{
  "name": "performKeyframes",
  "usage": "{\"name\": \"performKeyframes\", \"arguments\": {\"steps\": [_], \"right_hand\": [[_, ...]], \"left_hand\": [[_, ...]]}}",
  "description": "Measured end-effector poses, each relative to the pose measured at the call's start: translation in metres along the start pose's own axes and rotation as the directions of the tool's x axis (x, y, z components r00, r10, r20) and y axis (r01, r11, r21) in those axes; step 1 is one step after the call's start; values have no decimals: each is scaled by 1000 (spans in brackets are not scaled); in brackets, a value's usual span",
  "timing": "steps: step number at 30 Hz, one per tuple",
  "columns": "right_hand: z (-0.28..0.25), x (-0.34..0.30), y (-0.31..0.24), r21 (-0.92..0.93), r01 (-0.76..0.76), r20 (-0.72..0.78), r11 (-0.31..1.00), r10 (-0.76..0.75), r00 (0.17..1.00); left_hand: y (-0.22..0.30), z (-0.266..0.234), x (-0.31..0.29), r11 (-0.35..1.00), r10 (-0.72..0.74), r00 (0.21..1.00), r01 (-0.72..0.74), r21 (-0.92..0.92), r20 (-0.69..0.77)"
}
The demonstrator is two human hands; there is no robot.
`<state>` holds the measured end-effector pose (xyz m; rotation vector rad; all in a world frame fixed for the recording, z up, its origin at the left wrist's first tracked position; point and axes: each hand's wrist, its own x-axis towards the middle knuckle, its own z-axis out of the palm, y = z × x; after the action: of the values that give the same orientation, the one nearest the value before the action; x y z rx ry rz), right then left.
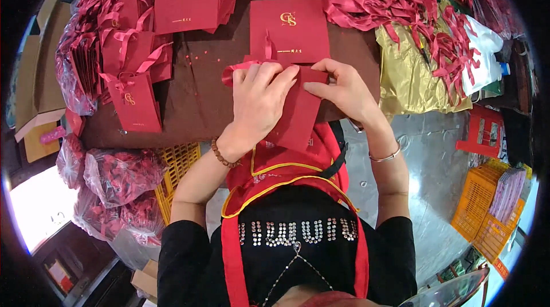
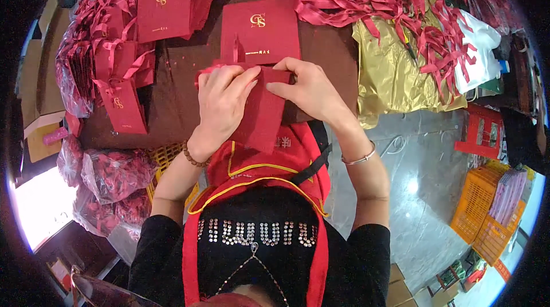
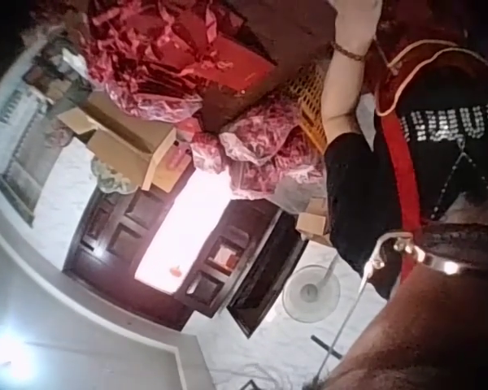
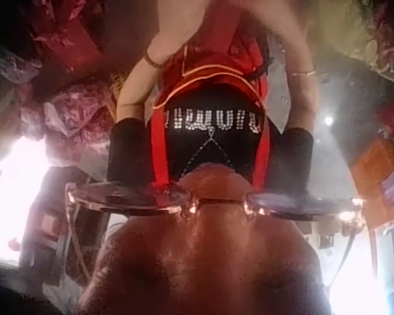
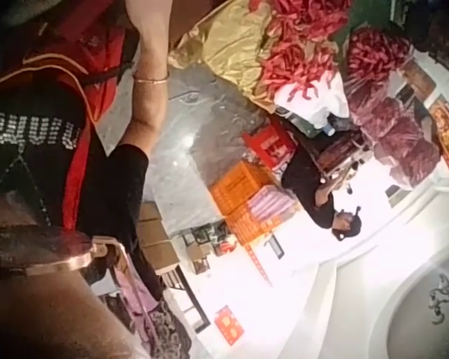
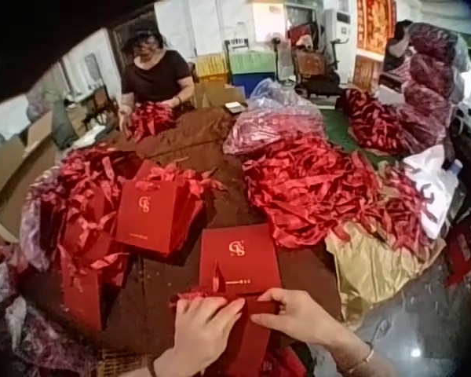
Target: The person attaches ribbon handles to small gift bags by threading ribbons through the bag holes by hand, then gathers and aligns the assembled gift bags into a stack.
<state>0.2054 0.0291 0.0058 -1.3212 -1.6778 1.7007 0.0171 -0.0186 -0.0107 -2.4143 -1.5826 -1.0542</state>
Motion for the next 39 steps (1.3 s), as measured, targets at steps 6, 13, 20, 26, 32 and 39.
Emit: {"name": "performKeyframes", "arguments": {"steps": [6,13,20,26,32,39], "right_hand": [[0,-1,1,6,10,-11,1000,-10,1000],[1,-2,1,-14,33,-13,999,-33,999],[2,-2,5,45,21,-18,999,-20,1000],[1,-5,3,-49,20,-49,999,-23,999],[1,-8,0,-94,39,-76,995,-47,996],[2,-14,-6,-149,64,-95,987,-78,992]], "left_hand": [[6,-5,3,999,-42,998,43,-5,51],[8,-7,5,982,-127,992,127,-139,9],[3,-4,0,989,-54,998,51,-140,-18],[4,-7,4,975,-98,994,85,-207,-50],[6,-9,7,974,-105,994,99,-203,-16],[11,-10,10,937,-183,981,194,-292,63]]}}
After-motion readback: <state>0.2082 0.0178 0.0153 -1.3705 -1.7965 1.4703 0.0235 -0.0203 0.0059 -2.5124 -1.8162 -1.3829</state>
